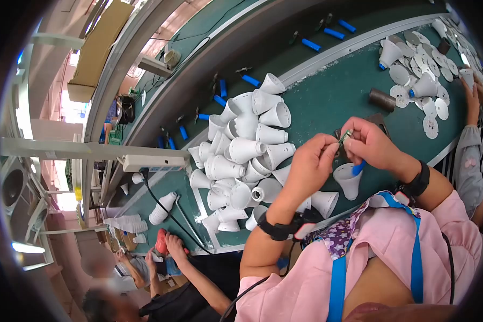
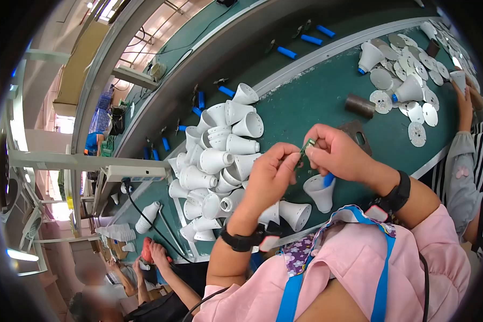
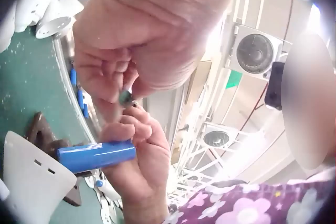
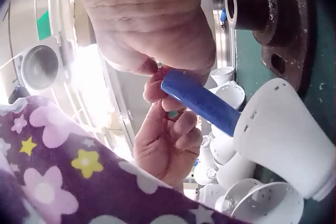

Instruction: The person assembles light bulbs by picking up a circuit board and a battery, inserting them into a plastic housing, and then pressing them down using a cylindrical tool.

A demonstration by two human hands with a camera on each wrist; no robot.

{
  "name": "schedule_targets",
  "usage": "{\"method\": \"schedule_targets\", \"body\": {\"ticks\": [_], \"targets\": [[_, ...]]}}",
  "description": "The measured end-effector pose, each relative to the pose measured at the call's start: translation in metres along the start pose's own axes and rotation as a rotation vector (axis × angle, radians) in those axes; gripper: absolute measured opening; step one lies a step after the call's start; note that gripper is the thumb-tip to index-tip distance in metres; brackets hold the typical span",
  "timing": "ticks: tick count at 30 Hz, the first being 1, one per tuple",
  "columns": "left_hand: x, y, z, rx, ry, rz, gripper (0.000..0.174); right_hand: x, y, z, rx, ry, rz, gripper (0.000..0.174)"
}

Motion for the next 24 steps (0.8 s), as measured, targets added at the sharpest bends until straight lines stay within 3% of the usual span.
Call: {"method": "schedule_targets", "body": {"ticks": [2,3,4,6,7,9,13,15,16,18,19,21,22,24], "targets": [[0.001,-0.010,-0.014,-0.107,-0.056,0.000,0.012,-0.005,0.001,-0.009,-0.148,0.444,-0.020,0.008],[0.001,-0.017,-0.019,-0.210,-0.108,0.000,0.012,-0.008,0.001,-0.010,-0.143,0.445,-0.021,0.008],[-0.002,-0.026,-0.027,-0.091,-0.245,0.147,0.018,-0.010,0.002,-0.011,-0.138,0.468,0.019,0.008],[0.001,-0.037,-0.042,0.509,-0.963,0.388,0.036,-0.012,0.002,-0.014,-0.125,0.491,0.056,0.010],[-0.001,-0.045,-0.051,0.620,-1.078,0.307,0.048,-0.011,0.002,-0.015,-0.059,0.410,0.091,0.010],[-0.030,-0.073,-0.062,0.623,-1.319,0.021,0.051,-0.008,0.002,-0.018,0.002,0.328,0.126,0.012],[-0.030,-0.088,-0.054,0.594,-1.273,-0.015,0.055,-0.008,0.002,-0.024,0.128,0.293,0.070,0.017],[-0.021,-0.078,-0.029,0.481,-1.181,0.167,0.057,-0.007,0.000,-0.029,0.190,0.284,0.050,0.018],[-0.023,-0.075,-0.017,0.482,-1.178,0.162,0.057,-0.005,-0.001,-0.035,0.244,0.253,0.007,0.018],[-0.022,-0.067,0.002,0.466,-1.012,0.359,0.051,-0.004,-0.001,-0.042,0.324,0.219,-0.047,0.018],[-0.021,-0.065,0.002,0.467,-1.009,0.356,0.051,-0.003,-0.001,-0.044,0.321,0.221,-0.045,0.018],[-0.020,-0.063,-0.003,0.315,-1.020,0.110,0.049,-0.002,0.000,-0.049,0.347,0.218,-0.019,0.020],[-0.020,-0.060,-0.008,0.310,-1.018,0.114,0.049,-0.004,0.001,-0.048,0.353,0.220,-0.017,0.020],[-0.016,-0.051,-0.022,0.399,-0.638,0.305,0.054,-0.009,0.000,-0.041,0.321,0.286,0.048,0.022]]}}
Point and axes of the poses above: each hand's wrist, its own y-axis away from the middle knuckle, its own z-axis out of the palm, x = y × z, the point moved 2 cm from there along -y, towards the middle knuckle, and after that the axes turned 12 degrees about -z, right-handed, at the moved point
